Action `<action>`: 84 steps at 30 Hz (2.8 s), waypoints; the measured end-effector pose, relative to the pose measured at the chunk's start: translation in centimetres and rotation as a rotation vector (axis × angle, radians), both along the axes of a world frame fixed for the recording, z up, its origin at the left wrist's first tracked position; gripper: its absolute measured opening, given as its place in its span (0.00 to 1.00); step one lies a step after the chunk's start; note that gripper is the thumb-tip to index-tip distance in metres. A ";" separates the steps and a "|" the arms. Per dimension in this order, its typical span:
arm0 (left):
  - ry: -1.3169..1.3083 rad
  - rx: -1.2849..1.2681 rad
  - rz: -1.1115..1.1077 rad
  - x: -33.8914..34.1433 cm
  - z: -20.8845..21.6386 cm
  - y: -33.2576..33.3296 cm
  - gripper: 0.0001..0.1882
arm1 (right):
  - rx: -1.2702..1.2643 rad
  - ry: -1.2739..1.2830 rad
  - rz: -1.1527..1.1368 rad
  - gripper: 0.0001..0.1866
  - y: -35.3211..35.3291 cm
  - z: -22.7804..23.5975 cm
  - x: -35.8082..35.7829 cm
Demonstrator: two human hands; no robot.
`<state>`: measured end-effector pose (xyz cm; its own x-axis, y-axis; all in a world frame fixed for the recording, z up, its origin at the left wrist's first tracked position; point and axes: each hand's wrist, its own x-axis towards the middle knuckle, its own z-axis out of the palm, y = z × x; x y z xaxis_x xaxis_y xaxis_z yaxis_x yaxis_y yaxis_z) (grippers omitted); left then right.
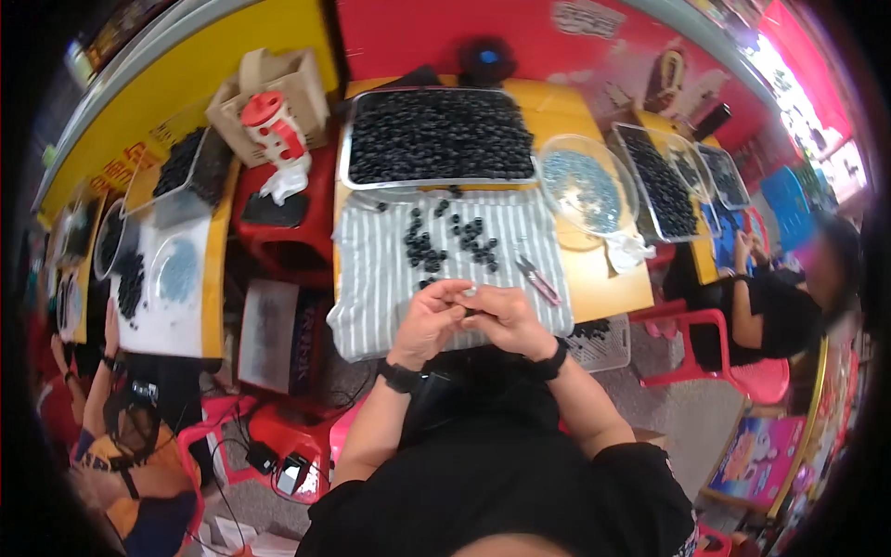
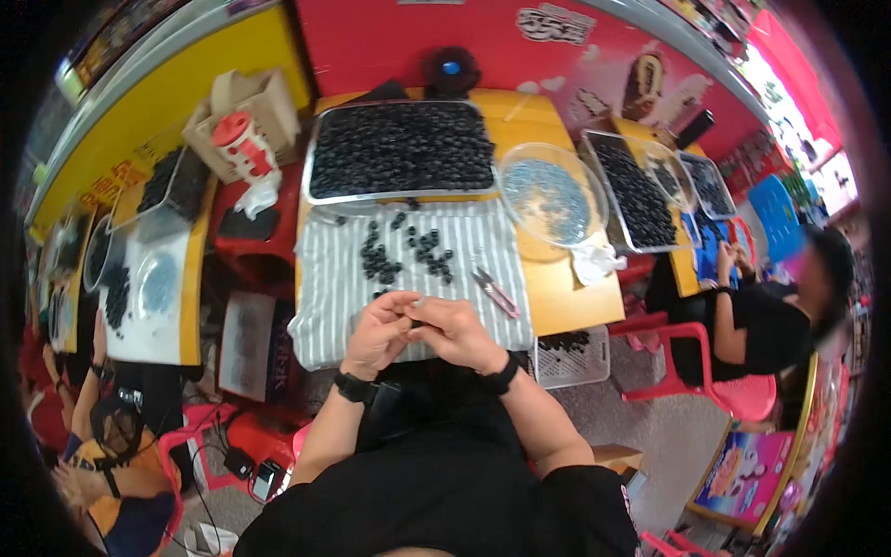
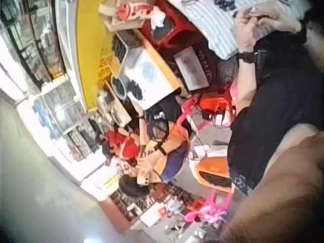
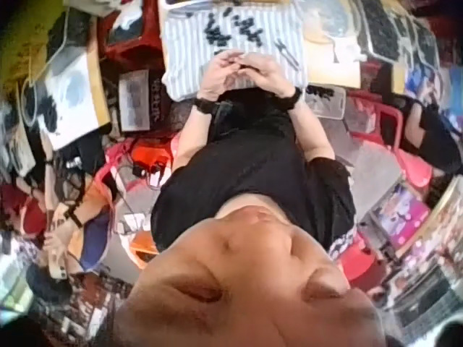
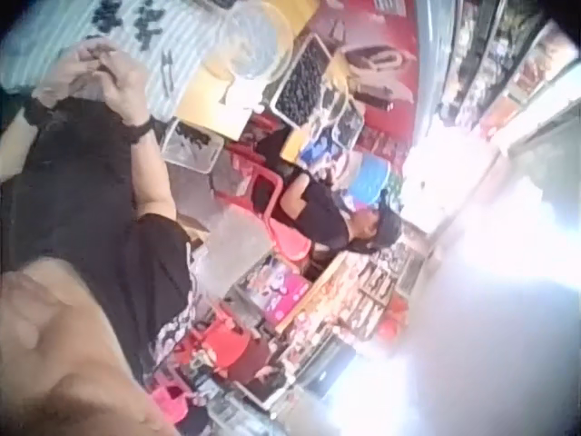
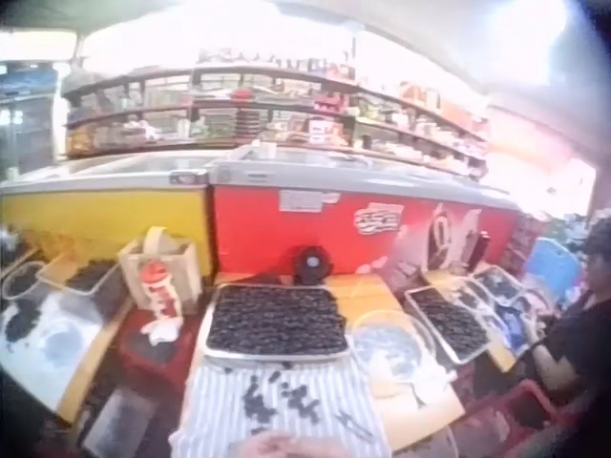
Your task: Sorting small black plastic components on a table and placing them into containers.
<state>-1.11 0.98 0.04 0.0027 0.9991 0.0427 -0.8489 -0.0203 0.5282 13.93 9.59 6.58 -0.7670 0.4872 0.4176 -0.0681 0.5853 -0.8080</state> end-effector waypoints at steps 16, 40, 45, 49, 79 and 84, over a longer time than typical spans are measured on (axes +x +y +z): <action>-0.027 0.012 0.010 0.1 0.4 -0.2 0.22 | -0.286 -0.108 0.009 0.16 -0.7 1.3 0.6; 0.056 0.002 0.109 0.4 0.0 0.1 0.12 | -0.314 0.021 -0.069 0.12 -0.4 0.0 1.1; 0.468 -0.043 0.303 1.2 1.0 0.0 0.11 | -0.251 0.005 -0.150 0.10 -0.2 -0.5 1.5; 1.110 0.013 0.499 1.7 2.7 0.1 0.13 | -0.260 -0.062 -0.199 0.08 -0.1 -0.8 1.0; 1.299 0.343 0.566 4.1 3.7 2.2 0.14 | 0.135 -0.101 -0.118 0.09 -0.6 -4.4 0.6; 1.298 0.325 0.566 4.0 3.4 2.1 0.15 | 0.301 -0.088 -0.157 0.08 -0.5 -4.8 -0.6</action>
<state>2.89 3.08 3.47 -0.1687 0.8267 0.5368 0.3757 -0.4495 0.8104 13.33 9.08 1.76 -0.7319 0.4672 0.4961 0.1039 0.7960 -0.5964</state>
